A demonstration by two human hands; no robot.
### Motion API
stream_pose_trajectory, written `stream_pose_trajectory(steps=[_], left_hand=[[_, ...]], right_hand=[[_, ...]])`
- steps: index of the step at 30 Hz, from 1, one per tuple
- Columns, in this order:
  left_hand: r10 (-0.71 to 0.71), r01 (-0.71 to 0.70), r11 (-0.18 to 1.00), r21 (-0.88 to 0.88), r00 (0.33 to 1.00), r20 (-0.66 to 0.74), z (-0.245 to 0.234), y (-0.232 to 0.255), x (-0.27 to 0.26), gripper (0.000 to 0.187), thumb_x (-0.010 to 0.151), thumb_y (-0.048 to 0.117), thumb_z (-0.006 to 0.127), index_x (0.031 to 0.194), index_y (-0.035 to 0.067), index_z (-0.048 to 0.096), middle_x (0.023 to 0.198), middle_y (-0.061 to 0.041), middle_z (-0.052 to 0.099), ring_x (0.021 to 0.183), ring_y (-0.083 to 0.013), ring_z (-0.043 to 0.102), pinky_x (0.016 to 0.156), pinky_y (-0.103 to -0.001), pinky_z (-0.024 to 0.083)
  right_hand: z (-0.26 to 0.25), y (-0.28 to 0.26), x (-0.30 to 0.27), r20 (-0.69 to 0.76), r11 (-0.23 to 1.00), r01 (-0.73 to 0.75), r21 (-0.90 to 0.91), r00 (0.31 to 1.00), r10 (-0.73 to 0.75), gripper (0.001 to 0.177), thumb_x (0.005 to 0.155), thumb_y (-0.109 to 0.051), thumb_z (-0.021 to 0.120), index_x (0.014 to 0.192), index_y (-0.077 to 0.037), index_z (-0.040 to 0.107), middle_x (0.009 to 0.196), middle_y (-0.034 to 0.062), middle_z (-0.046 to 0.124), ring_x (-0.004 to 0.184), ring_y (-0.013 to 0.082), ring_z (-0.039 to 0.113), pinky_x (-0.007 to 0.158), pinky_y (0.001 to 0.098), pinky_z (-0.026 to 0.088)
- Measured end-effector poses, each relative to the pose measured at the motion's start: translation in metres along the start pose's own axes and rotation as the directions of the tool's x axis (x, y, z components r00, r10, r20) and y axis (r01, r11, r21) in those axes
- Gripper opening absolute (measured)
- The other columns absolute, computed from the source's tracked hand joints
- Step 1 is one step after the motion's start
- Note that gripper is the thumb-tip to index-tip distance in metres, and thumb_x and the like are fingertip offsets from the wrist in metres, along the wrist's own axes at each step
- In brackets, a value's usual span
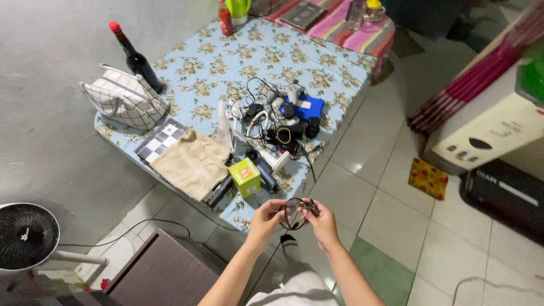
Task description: The person picks up a game console and several accessories from a red basket and places them on a table.
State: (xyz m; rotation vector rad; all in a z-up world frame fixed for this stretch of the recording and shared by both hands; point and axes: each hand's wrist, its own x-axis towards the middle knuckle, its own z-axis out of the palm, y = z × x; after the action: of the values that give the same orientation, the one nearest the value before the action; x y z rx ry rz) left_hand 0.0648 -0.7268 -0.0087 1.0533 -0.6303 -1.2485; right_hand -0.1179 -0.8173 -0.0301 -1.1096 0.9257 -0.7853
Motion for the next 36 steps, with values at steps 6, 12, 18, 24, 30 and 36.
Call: stream_pose_trajectory(steps=[6, 12, 18, 24, 30, 36], left_hand=[[0.067, -0.062, 0.997, 0.041, 0.986, -0.155, 0.015, 0.031, 0.095, 0.025, 0.098, 0.008, 0.065, 0.122, 0.001, 0.068, 0.104, -0.006, 0.075, 0.086, -0.0117, 0.07, 0.076, -0.028, 0.056], [0.348, -0.023, 0.693, 0.721, 0.886, -0.306, 0.025, 0.074, 0.152, 0.032, 0.086, 0.006, 0.074, 0.116, 0.007, 0.064, 0.098, -0.01, 0.075, 0.078, -0.0222, 0.071, 0.068, -0.035, 0.056], [0.455, -0.011, 0.605, 0.796, 0.825, -0.334, 0.001, 0.099, 0.183, 0.029, 0.08, 0.002, 0.072, 0.108, 0.007, 0.067, 0.096, -0.014, 0.073, 0.08, -0.03, 0.074, 0.07, -0.038, 0.058], [0.404, 0.175, 0.527, 0.832, 0.809, -0.426, -0.012, 0.108, 0.188, 0.015, 0.08, 0.013, 0.075, 0.095, 0.011, 0.075, 0.091, -0.012, 0.073, 0.079, -0.0323, 0.072, 0.07, -0.043, 0.057], [0.436, 0.333, 0.3, 0.894, 0.786, -0.439, -0.03, 0.091, 0.193, 0.015, 0.079, 0.022, 0.073, 0.09, 0.014, 0.079, 0.084, -0.012, 0.073, 0.079, -0.0344, 0.071, 0.07, -0.047, 0.056], [0.467, 0.434, 0.337, 0.835, 0.694, -0.549, -0.017, 0.076, 0.199, 0.018, 0.077, 0.028, 0.074, 0.086, 0.013, 0.08, 0.076, -0.014, 0.072, 0.072, -0.0353, 0.071, 0.066, -0.048, 0.055]], right_hand=[[-0.013, -0.047, 0.116, 0.111, 0.997, -0.029, -0.068, 0.993, 0.037, 0.032, 0.095, -0.006, 0.068, 0.126, -0.002, 0.066, 0.101, 0.0068, 0.076, 0.082, 0.01, 0.065, 0.069, 0.0264, 0.051], [-0.012, -0.065, 0.207, 0.286, 0.998, -0.022, -0.059, 0.957, 0.038, 0.035, 0.09, -0.001, 0.069, 0.124, -0.002, 0.063, 0.1, 0.0057, 0.075, 0.083, 0.0114, 0.067, 0.068, 0.028, 0.055], [0.007, -0.045, 0.266, 0.308, 0.997, -0.038, -0.06, 0.95, 0.055, 0.037, 0.088, 0.002, 0.071, 0.124, -0.001, 0.063, 0.1, 0.0021, 0.066, 0.085, 0.011, 0.063, 0.068, 0.0289, 0.055], [0.032, -0.036, 0.286, 0.366, 0.99, -0.039, -0.139, 0.926, 0.087, 0.039, 0.087, 0.003, 0.071, 0.126, -0.001, 0.064, 0.104, 0.0053, 0.066, 0.088, 0.0104, 0.063, 0.069, 0.0292, 0.056], [0.038, -0.02, 0.3, 0.425, 0.982, -0.065, -0.177, 0.895, 0.136, 0.038, 0.088, 0.004, 0.069, 0.125, 0.0, 0.065, 0.114, 0.0072, 0.069, 0.084, 0.0135, 0.062, 0.074, 0.0294, 0.056], [0.03, -0.019, 0.328, 0.577, 0.979, -0.03, -0.203, 0.804, 0.144, 0.035, 0.089, 0.002, 0.069, 0.123, 0.003, 0.066, 0.111, 0.0083, 0.072, 0.091, 0.0126, 0.067, 0.082, 0.0282, 0.056]])
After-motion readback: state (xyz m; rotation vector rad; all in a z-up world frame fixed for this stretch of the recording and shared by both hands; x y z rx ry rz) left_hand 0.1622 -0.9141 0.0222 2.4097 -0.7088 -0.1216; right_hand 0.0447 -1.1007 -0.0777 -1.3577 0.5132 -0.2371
